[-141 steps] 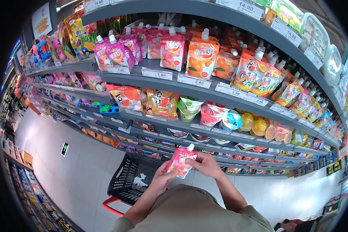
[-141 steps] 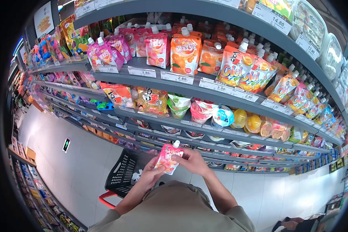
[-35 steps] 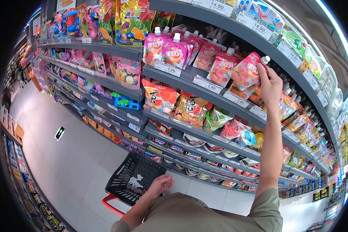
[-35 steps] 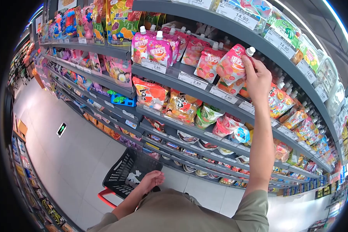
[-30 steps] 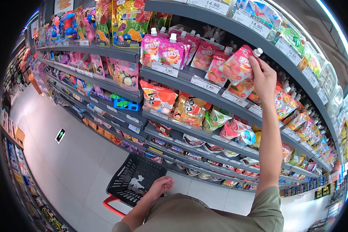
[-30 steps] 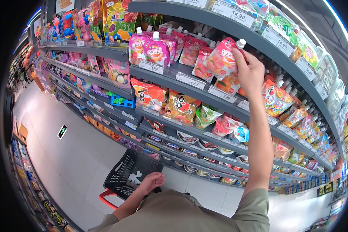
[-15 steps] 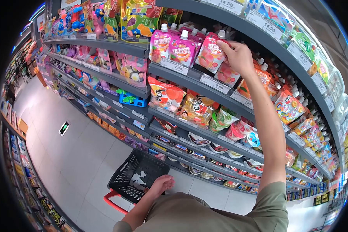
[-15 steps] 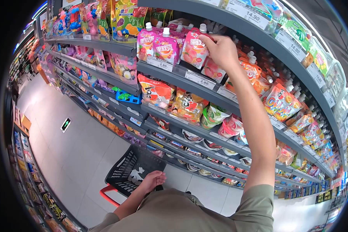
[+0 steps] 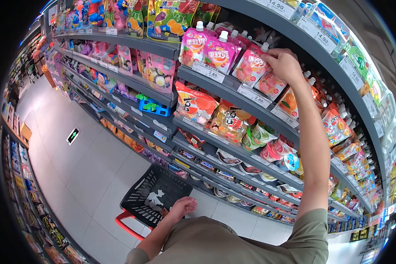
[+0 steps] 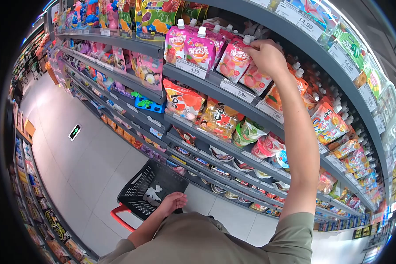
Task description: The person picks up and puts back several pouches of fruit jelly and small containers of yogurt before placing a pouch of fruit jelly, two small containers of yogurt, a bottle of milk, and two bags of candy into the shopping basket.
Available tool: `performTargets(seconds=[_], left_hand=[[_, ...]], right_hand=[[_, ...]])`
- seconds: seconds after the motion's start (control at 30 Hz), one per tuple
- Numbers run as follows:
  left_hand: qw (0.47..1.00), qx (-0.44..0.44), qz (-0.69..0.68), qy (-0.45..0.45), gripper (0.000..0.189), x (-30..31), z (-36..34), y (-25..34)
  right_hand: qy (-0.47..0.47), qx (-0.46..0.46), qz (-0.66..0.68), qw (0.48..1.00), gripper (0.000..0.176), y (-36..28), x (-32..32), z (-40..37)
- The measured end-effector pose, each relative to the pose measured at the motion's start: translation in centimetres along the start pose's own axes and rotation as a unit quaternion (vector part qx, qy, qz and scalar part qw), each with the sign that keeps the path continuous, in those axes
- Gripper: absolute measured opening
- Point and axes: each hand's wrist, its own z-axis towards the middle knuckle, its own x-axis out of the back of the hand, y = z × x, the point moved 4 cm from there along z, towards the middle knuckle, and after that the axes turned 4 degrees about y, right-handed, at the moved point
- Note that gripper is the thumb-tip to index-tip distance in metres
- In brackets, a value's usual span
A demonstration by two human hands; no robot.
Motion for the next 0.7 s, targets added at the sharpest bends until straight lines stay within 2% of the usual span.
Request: performTargets(seconds=[0.17,0.3,0.37,0.47,0.7], left_hand=[[1.0,0.004,0.007,-0.007,0.024,-0.3,0.6,0.1],[1.0,0.001,0.007,-0.012,0.024,-0.6,0.7,0.2],[1.0,0.002,0.009,-0.012,0.023,-0.6,0.8,0.3],[1.0,0.012,0.015,-0.006,0.023,-0.5,0.7,0.1],[1.0,0.01,0.025,-0.005,0.024,0.0,0.8,-0.1]], right_hand=[[-0.016,0.028,-0.007,0.999,0.031,0.4,0.3,0.6],[-0.026,-0.004,-0.027,0.999,0.035,0.8,0.3,0.0],[0.078,0.087,-0.092,0.989,0.037,0.4,0.5,-0.5],[0.06,0.038,-0.067,0.995,0.043,-0.1,0.9,-1.6],[0.109,0.053,-0.015,0.993,0.038,-0.9,1.4,-3.9]])
